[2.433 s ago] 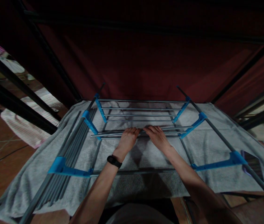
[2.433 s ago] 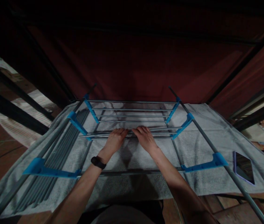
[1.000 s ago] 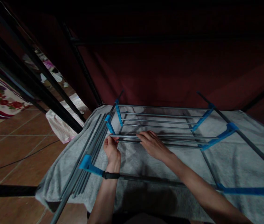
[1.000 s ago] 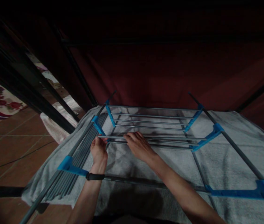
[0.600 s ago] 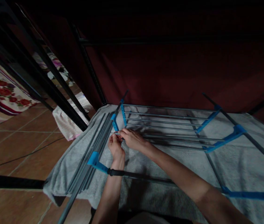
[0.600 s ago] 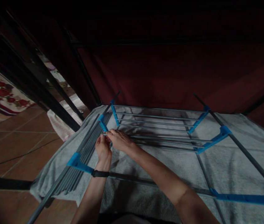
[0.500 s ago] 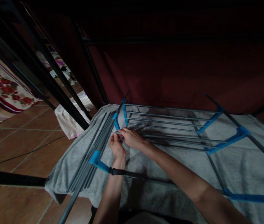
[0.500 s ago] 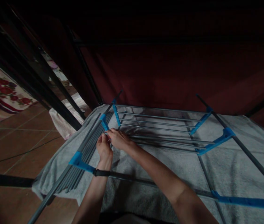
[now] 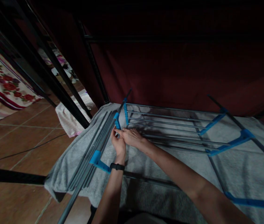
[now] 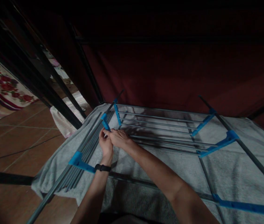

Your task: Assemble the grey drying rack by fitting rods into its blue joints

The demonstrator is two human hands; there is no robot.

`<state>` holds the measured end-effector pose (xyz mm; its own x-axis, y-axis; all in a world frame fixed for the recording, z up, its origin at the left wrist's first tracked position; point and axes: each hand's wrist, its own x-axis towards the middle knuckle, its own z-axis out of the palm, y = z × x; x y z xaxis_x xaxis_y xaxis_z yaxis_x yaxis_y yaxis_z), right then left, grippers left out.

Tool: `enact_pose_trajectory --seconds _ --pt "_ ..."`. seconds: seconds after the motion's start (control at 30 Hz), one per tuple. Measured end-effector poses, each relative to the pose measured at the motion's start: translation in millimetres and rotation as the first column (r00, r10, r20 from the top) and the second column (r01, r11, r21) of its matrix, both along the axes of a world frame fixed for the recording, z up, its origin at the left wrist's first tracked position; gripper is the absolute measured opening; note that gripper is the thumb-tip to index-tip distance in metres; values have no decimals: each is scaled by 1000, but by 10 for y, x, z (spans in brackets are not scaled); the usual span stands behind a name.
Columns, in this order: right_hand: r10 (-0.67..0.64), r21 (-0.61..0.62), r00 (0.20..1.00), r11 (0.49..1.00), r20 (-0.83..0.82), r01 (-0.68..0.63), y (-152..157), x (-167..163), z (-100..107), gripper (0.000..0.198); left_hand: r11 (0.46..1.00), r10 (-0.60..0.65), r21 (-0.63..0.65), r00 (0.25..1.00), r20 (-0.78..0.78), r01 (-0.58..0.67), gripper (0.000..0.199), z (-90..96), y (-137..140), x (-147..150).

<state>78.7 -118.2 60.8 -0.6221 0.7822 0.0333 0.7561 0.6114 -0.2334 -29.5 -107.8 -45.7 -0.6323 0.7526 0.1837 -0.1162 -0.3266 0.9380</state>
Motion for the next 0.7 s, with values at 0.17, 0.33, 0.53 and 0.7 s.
enact_pose_trajectory --seconds 0.17,0.33,0.53,0.7 --pt "22 33 999 999 -28 -21 58 -10 14 50 998 -57 18 997 -49 58 36 78 189 -98" --pt "55 93 998 994 8 -56 51 -22 -13 44 991 -126 43 992 -16 127 26 112 212 -96" --pt "33 98 999 995 14 -34 36 -12 4 42 986 -159 50 987 29 158 30 126 193 -87" --pt "-4 103 1000 995 21 1 58 -35 36 40 970 -235 78 969 81 229 28 80 210 -98"
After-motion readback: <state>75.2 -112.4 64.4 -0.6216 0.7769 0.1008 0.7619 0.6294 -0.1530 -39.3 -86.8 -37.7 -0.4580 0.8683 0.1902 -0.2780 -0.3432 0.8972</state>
